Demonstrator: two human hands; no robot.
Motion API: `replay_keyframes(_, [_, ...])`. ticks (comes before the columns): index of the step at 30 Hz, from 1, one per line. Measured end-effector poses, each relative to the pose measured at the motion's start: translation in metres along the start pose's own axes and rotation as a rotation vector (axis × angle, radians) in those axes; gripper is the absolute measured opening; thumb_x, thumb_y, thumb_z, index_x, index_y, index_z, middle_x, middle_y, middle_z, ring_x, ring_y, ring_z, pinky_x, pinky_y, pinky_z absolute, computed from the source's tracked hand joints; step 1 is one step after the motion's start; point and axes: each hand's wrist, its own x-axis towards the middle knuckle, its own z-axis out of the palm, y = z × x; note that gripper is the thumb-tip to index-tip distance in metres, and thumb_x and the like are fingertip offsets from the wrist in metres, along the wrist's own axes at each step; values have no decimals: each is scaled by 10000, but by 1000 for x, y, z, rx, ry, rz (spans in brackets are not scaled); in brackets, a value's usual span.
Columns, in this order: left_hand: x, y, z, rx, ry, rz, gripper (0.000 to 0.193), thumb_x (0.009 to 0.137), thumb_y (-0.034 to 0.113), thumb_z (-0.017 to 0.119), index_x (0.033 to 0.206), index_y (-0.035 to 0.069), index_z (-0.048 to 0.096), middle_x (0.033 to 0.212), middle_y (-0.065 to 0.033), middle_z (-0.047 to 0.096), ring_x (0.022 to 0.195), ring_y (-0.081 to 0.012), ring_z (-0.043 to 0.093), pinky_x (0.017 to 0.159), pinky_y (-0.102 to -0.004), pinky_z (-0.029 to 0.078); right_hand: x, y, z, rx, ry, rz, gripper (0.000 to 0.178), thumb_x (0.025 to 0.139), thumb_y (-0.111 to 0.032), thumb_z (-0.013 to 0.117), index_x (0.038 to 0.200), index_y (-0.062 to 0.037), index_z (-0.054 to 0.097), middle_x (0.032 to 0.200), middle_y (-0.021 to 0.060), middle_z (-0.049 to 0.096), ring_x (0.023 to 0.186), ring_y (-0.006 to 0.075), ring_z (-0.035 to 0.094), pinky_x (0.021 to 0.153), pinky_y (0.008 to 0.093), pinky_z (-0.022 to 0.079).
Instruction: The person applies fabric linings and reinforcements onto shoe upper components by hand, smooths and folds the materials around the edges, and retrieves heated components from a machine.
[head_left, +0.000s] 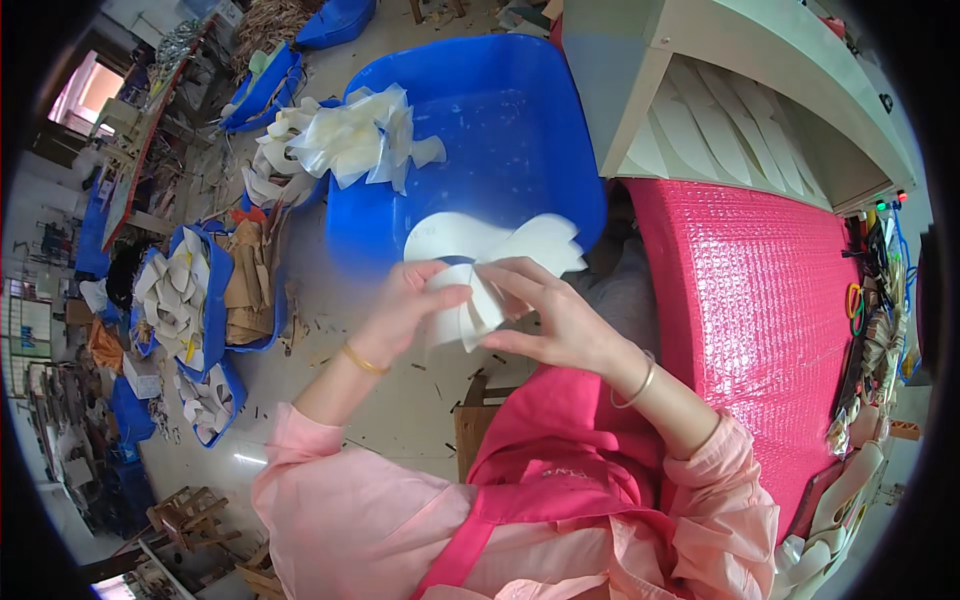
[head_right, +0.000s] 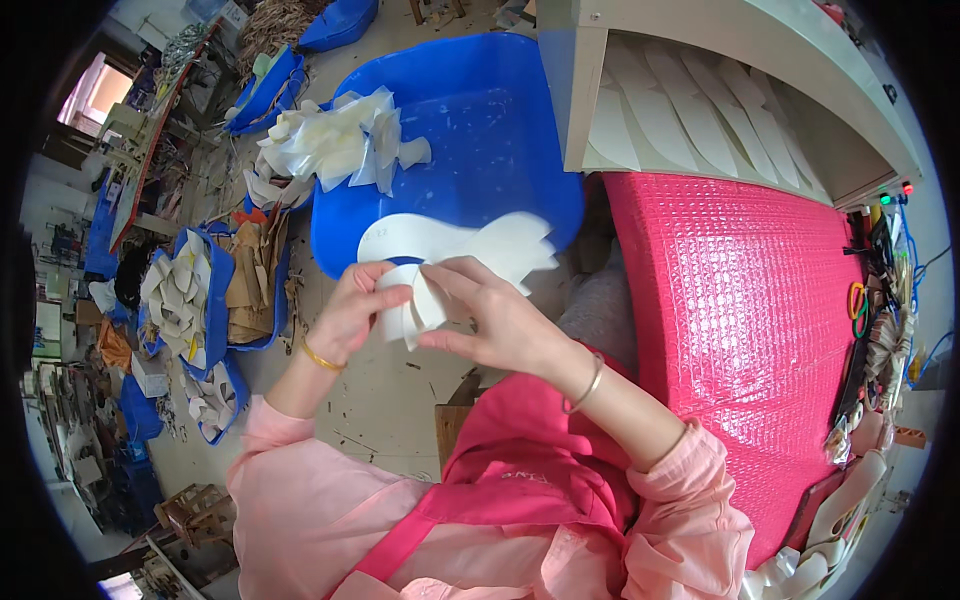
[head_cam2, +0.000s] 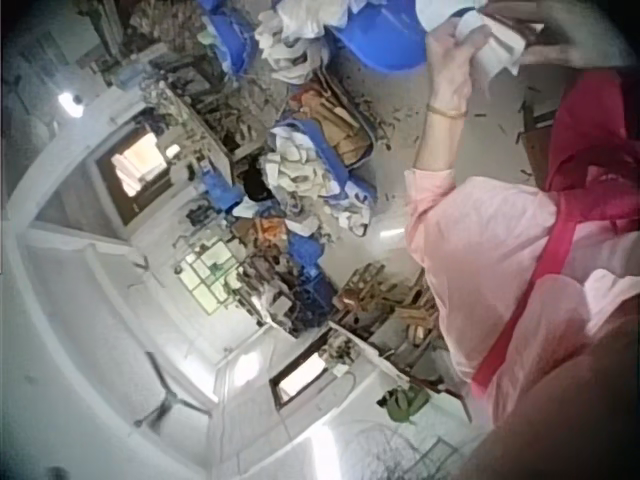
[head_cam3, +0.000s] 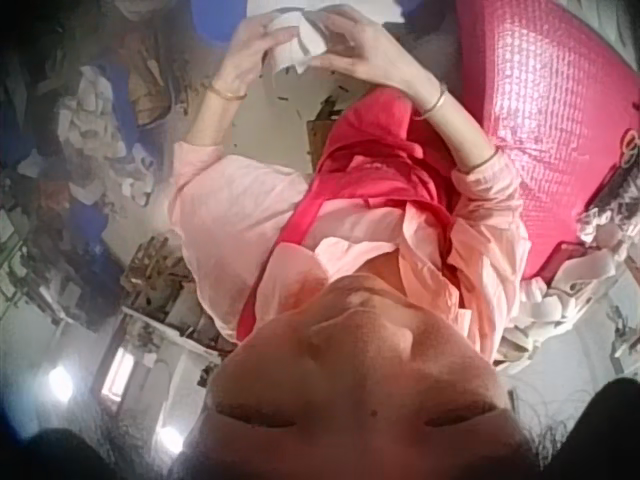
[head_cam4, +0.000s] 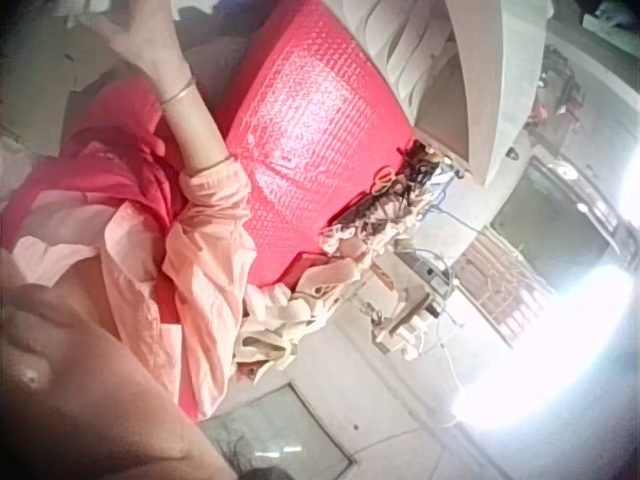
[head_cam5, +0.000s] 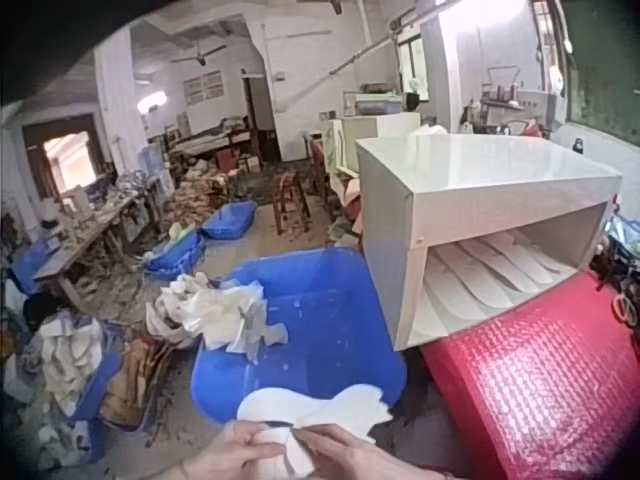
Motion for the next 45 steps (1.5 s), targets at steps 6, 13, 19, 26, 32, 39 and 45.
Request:
replay_keyframes(6, [-13, 4, 34, 182, 62, 221, 147, 717, 98, 644, 822, -2, 618, 726, -4, 600, 628, -41, 516, 556, -186, 411, -14, -9, -13, 166, 115, 90, 342, 761, -154, 587, 1048, 20, 528, 990, 113, 533, 775, 170, 540, 665, 258, 448])
replay_keyframes(13, [-12, 24, 11, 711, 98, 46, 149, 689, 98, 649, 795, -2, 624, 692, 1, 587, 591, -64, 498, 509, -218, 387, -38, -7, -56, 436, 706, 377, 233, 831, -204, 503, 838, 17, 575, 716, 40, 569, 671, 135, 553, 618, 257, 438])
replay_keyframes(19, [-12, 25, -53, 571, 113, -23, 256, 677, 24, 589, 929, -17, 608, 906, -56, 610, 831, -92, 538, 749, -235, 411, -170, -16, -220, 275, 978, 188, 246, 849, -263, 455, 996, -85, 541, 766, 20, 545, 707, 82, 519, 590, 233, 445])
replay_keyframes(26, [82, -35, -110, 809, -9, -61, 273, 788, 230, 566, 864, -29, 601, 771, 4, 584, 678, -58, 511, 603, -218, 406, -256, -96, -286, 59, 787, 430, 226, 878, -186, 424, 1027, -38, 507, 707, 0, 541, 491, 17, 475, 413, 125, 367])
replay_keyframes(32, [101, -90, -146, 1853, 343, -42, 331, 802, 273, 513, 805, -46, 603, 847, -186, 600, 867, -276, 549, 733, -364, 411, -244, -49, -267, 95, 598, 572, 180, 861, -210, 470, 859, -35, 513, 589, -4, 490, 388, 43, 431, 322, 165, 328])
replay_keyframes(39, [80, -42, 106, 734, -69, 380, 243, 765, 163, 566, 951, 12, 602, 919, -114, 594, 777, -165, 578, 590, -251, 489, -214, -39, -263, 45, 490, 540, 222, 866, -204, 462, 887, 5, 532, 567, 2, 482, 413, 47, 453, 334, 170, 343])
replay_keyframes(45, [88, -33, 306, -14, -748, -115, 181, 821, 139, 524, 791, -35, 566, 700, -91, 599, 506, -148, 586, 442, -189, 446, -192, -21, -240, -97, 662, 530, 433, 901, -266, 378, 1306, -147, 283, 744, -19, 522, 662, 35, 485, 567, 186, 402])
